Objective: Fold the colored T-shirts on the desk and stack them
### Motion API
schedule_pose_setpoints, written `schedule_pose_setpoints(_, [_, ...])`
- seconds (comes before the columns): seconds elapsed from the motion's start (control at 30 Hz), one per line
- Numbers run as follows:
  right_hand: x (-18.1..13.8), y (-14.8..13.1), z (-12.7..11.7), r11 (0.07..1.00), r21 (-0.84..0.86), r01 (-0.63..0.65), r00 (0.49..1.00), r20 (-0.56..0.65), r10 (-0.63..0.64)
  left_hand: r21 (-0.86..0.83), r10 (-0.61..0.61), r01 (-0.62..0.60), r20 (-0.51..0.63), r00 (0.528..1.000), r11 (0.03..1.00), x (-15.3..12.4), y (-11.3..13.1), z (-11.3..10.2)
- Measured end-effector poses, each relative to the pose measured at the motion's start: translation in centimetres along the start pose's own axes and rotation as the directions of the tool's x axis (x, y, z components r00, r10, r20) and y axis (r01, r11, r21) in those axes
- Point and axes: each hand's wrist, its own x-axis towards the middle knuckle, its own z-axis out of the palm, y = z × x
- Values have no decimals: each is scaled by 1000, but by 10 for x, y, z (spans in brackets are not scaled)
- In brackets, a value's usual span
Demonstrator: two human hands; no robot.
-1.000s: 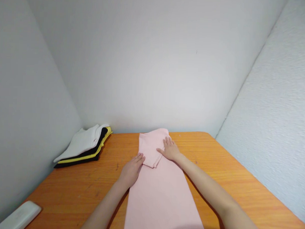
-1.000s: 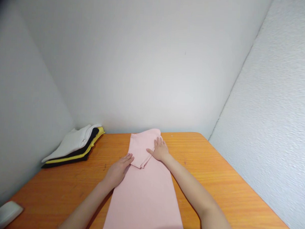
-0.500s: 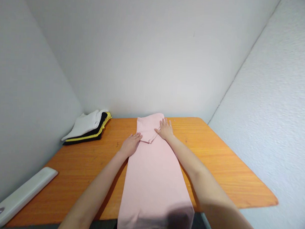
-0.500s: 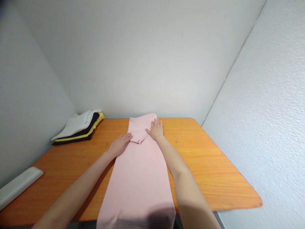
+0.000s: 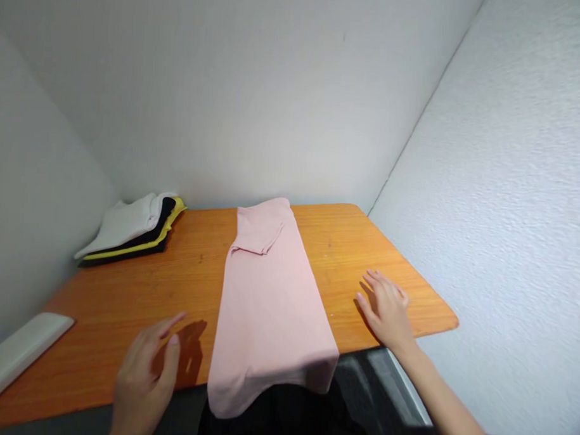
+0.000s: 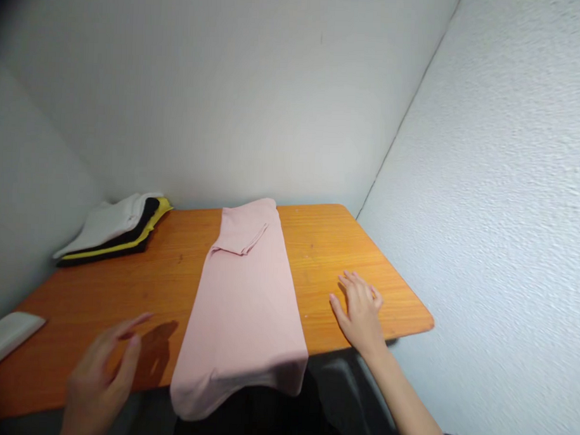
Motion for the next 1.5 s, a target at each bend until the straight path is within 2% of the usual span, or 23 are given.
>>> schedule_pose_setpoints(0.07, [-24, 3, -15, 998, 28, -64, 995, -70, 66, -17, -87, 86, -66, 994, 996, -23, 17, 2])
schedule_pose_setpoints(0.13, [-45, -5, -28, 992, 85, -96, 987, -119, 106, -18, -104, 102, -90, 991, 995, -40, 31, 7])
schedule_pose_setpoints(0.23, [-75, -27, -43, 975, 202, -95, 986, -116, 121, -11, -48, 48, -9, 999, 999, -63, 41, 9])
schedule_pose_setpoints(0.3, [-95, -44, -44, 963, 260, -78, 994, -53, 95, -6, -65, 66, 105, 992, 998, -78, 39, 9])
schedule_pose_setpoints(0.33, [-104, -51, -42, 958, 278, -78, 997, -4, 82, -3, -113, 115, 165, 980, 993, -85, 37, 9])
schedule_pose_setpoints(0.4, [-119, -64, -31, 942, 315, -117, 990, 113, 86, -10, -262, 275, 269, 927, 962, -97, 31, 11])
schedule_pose_setpoints(0.47, [-128, -74, -15, 906, 376, -196, 970, 210, 123, -94, -380, 434, 345, 858, 896, -105, 27, 15])
schedule_pose_setpoints(0.53, [-132, -81, 0, 847, 455, -274, 950, 265, 165, -227, -432, 532, 372, 822, 816, -110, 27, 21])
schedule_pose_setpoints(0.63, [-130, -89, 12, 748, 554, -366, 925, 309, 223, -374, -471, 584, 355, 808, 720, -112, 31, 28])
schedule_pose_setpoints(0.8, [-128, -98, 3, 608, 638, -473, 867, 460, 192, -455, -536, 690, 434, 724, 564, -113, 44, 31])
schedule_pose_setpoints(0.87, [-131, -98, -3, 543, 656, -525, 838, 509, 195, -480, -528, 706, 469, 708, 521, -113, 47, 31])
schedule_pose_setpoints(1.1, [-141, -97, -18, 343, 724, -598, 798, 578, 171, -496, -455, 729, 572, 683, 472, -119, 52, 18])
schedule_pose_setpoints(1.17, [-138, -96, -29, 350, 719, -601, 792, 594, 140, -537, -458, 744, 587, 668, 397, -120, 55, 10])
schedule_pose_setpoints(1.27, [-126, -92, -51, 433, 694, -575, 793, 604, 84, -594, -443, 749, 610, 657, 293, -117, 61, -9])
schedule_pose_setpoints(1.33, [-118, -91, -65, 413, 698, -585, 783, 620, 60, -623, -426, 731, 602, 676, 278, -111, 63, -21])
schedule_pose_setpoints(1.4, [-110, -91, -74, 326, 713, -621, 765, 642, 55, -659, -405, 697, 577, 709, 282, -106, 64, -30])
schedule_pose_setpoints(1.47, [-104, -93, -77, 263, 729, -633, 766, 638, 77, -694, -397, 647, 523, 754, 316, -101, 65, -31])
schedule_pose_setpoints(1.5, [-102, -95, -77, 259, 740, -620, 779, 619, 96, -706, -400, 614, 479, 781, 353, -100, 66, -29])
